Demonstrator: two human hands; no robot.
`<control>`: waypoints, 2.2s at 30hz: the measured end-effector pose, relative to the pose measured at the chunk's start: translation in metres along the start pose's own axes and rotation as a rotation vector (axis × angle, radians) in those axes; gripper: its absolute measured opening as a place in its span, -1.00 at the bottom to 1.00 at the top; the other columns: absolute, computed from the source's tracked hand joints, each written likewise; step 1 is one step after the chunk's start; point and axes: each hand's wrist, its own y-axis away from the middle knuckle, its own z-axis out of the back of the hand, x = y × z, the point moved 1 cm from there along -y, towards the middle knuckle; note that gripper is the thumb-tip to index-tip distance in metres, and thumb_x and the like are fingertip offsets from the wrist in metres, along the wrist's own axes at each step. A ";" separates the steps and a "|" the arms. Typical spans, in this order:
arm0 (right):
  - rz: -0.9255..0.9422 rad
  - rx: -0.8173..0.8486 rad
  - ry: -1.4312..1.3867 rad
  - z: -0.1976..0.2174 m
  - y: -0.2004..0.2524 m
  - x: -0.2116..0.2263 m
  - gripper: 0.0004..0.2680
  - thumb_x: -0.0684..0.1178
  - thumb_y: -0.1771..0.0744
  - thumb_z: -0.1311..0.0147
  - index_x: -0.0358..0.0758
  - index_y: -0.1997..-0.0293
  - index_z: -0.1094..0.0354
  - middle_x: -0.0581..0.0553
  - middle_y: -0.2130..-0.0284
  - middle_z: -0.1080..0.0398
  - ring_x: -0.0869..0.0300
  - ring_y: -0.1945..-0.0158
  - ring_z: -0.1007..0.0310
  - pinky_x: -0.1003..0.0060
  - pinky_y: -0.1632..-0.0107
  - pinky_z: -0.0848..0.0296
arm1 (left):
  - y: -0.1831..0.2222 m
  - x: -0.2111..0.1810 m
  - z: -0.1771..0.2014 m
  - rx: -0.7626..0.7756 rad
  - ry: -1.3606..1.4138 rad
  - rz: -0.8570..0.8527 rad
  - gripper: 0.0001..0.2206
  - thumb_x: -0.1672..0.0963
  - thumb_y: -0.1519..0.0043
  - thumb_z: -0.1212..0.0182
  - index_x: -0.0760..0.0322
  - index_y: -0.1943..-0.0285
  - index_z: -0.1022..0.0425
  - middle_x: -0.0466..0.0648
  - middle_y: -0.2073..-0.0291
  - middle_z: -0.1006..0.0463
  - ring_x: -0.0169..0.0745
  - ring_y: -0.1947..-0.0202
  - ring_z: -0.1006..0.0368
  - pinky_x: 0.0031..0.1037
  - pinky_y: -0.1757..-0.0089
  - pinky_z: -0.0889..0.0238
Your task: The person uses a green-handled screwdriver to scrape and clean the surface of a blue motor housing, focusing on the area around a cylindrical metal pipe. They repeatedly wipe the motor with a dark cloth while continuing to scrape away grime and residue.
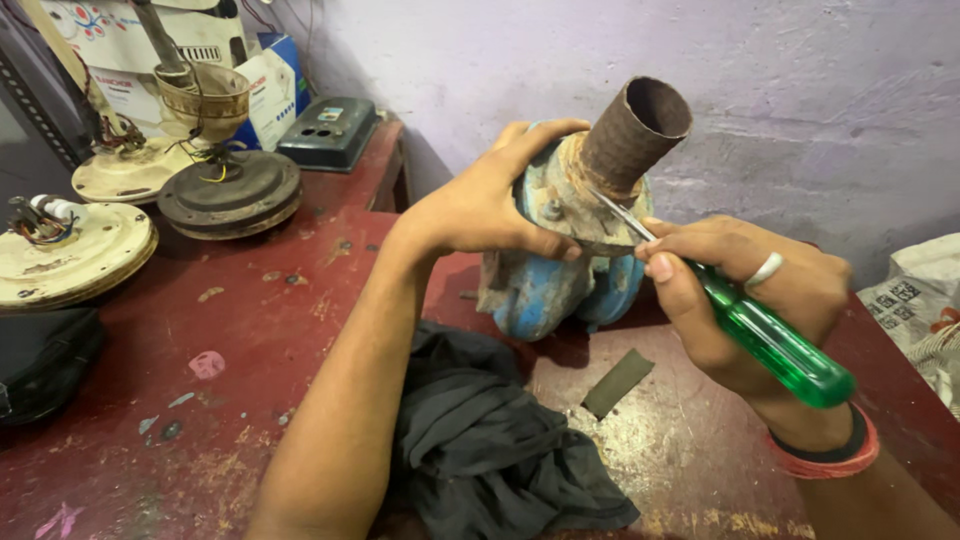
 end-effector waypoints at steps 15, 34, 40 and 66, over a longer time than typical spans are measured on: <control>-0.015 0.045 -0.126 0.011 -0.003 -0.028 -0.95 -0.25 -0.33 -0.14 -0.40 0.21 -0.49 -0.23 0.33 -0.58 0.21 0.35 -0.60 0.46 0.33 -0.50 | -0.001 -0.005 0.002 0.020 0.008 0.024 -0.04 0.05 0.13 -0.62 0.07 -0.53 -0.18 0.11 -0.27 -0.31 0.08 -0.35 -0.28 -0.24 -0.31 -0.18; 0.010 0.141 -0.330 0.036 -0.004 -0.061 -0.96 -0.24 -0.37 -0.16 -0.38 0.16 -0.48 -0.24 0.27 -0.58 0.14 0.12 -0.67 0.33 0.02 -0.68 | -0.001 -0.003 -0.003 0.004 0.010 0.049 -0.02 0.04 0.12 -0.62 0.12 -0.56 -0.15 0.09 -0.35 -0.26 0.08 -0.43 -0.18 -0.20 -0.39 -0.05; -0.051 0.152 -0.215 0.034 -0.001 -0.055 -0.96 -0.21 -0.35 -0.17 -0.34 0.19 -0.51 -0.17 0.29 -0.60 0.26 0.27 -0.64 0.47 0.24 -0.59 | 0.000 -0.002 -0.006 -0.009 0.015 0.035 -0.03 0.06 0.10 -0.60 0.15 -0.56 -0.15 0.09 -0.37 -0.25 0.06 -0.46 -0.16 -0.21 -0.40 -0.02; 0.068 0.094 -0.145 0.019 -0.001 -0.020 -0.97 -0.23 -0.32 -0.14 -0.34 0.25 -0.48 -0.22 0.27 -0.58 0.22 0.29 -0.62 0.39 0.21 -0.54 | 0.001 0.000 -0.008 -0.032 0.038 0.058 -0.02 0.06 0.13 -0.60 0.12 -0.56 -0.16 0.08 -0.36 -0.24 0.07 -0.46 -0.18 -0.19 -0.40 -0.07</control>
